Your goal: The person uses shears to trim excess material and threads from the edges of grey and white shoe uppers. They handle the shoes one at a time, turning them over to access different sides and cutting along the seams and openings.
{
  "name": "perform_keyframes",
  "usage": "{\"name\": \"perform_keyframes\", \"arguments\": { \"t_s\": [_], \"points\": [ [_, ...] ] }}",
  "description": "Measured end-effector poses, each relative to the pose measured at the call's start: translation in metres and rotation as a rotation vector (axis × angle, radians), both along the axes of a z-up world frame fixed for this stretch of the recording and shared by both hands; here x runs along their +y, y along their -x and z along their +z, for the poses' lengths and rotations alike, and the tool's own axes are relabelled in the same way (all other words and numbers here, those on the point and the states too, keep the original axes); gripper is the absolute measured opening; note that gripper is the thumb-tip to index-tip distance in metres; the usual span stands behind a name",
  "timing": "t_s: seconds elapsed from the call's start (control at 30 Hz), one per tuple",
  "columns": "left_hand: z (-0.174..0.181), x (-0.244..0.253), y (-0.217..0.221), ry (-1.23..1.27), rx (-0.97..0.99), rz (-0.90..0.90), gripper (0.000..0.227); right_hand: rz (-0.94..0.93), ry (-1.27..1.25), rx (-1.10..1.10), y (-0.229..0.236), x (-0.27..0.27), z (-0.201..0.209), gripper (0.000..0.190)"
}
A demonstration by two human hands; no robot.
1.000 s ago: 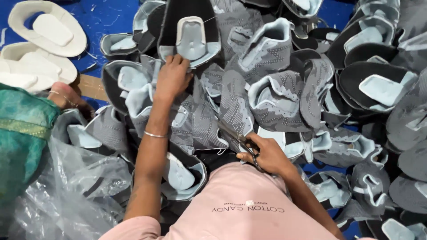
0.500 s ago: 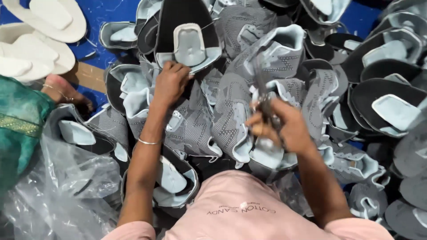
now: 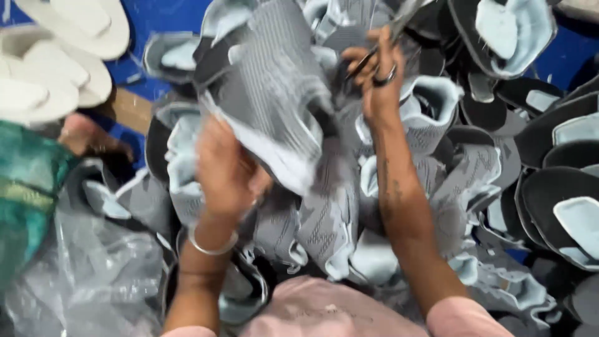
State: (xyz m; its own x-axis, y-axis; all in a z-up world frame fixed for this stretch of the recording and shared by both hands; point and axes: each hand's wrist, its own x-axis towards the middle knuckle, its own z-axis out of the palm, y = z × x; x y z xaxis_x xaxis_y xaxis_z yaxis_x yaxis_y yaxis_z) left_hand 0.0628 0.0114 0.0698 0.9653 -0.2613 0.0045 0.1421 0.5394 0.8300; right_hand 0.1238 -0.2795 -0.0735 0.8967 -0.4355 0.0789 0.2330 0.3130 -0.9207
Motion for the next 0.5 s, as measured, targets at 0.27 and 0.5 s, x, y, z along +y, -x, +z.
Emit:
{"name": "perform_keyframes", "arguments": {
  "t_s": [0.27, 0.5],
  "points": [
    [-0.016, 0.02, -0.006, -0.899, -0.627, -0.295, 0.035, 0.134, 0.169, 0.086, 0.015, 0.018, 0.025, 0.049],
    [0.105, 0.119, 0.004, -1.061, -0.333, 0.364, 0.051, 0.863, -0.221, -0.037, 0.043, 0.048, 0.057, 0.076]
  ]
}}
